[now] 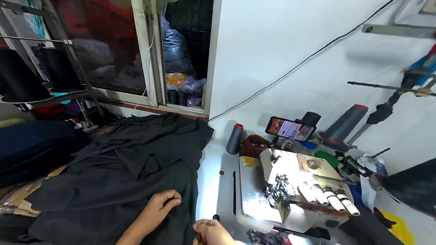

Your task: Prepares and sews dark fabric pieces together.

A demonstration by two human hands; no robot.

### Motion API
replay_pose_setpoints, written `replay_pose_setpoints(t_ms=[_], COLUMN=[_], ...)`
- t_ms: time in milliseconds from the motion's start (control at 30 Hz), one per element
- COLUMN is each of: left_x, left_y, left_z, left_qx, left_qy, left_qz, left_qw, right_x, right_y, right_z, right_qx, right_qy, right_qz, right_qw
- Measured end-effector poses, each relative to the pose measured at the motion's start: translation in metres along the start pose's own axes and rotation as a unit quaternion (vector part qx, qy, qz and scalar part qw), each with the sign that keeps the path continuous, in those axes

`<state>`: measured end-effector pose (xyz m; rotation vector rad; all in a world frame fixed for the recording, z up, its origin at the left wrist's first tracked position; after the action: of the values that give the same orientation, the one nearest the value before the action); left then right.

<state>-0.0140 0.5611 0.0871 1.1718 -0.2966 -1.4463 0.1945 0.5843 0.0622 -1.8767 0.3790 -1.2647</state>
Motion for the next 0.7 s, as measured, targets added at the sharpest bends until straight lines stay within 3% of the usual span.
replay_pose_setpoints(t_ms=[167,400,700], left_x=[-0.010,-0.022,-0.032], left_y=[0.023,0.024,0.027], left_z=[0.019,0.006,-0.005], left_qx=[0.089,0.050,0.041], left_qy=[0.025,0.051,0.082], left_qz=[-0.048,-0.060,-0.047], left_qw=[0.995,0.996,0.995], right_x=[-0.053,-0.049,-0.028], right_y=[-0.050,-0.060,-0.058], right_z=[-0.013,-0.011,-0.020], right_qx=[-0.107,-0.070,-0.002], right_qy=[0.063,0.137,0.120], right_qz=[0.082,0.387,0.456], right_qw=[0.989,0.909,0.882])
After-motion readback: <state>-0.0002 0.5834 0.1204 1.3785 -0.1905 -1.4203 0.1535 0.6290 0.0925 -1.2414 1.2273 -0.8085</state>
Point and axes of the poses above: each hand's wrist, its own x-axis away from the middle knuckle, its own z-axis out of the back of the hand, y = z × x, the point moved 4 cm from there along -x, towards the middle knuckle, and after that the axes turned 10 degrees about y, right-handed, at the moved point
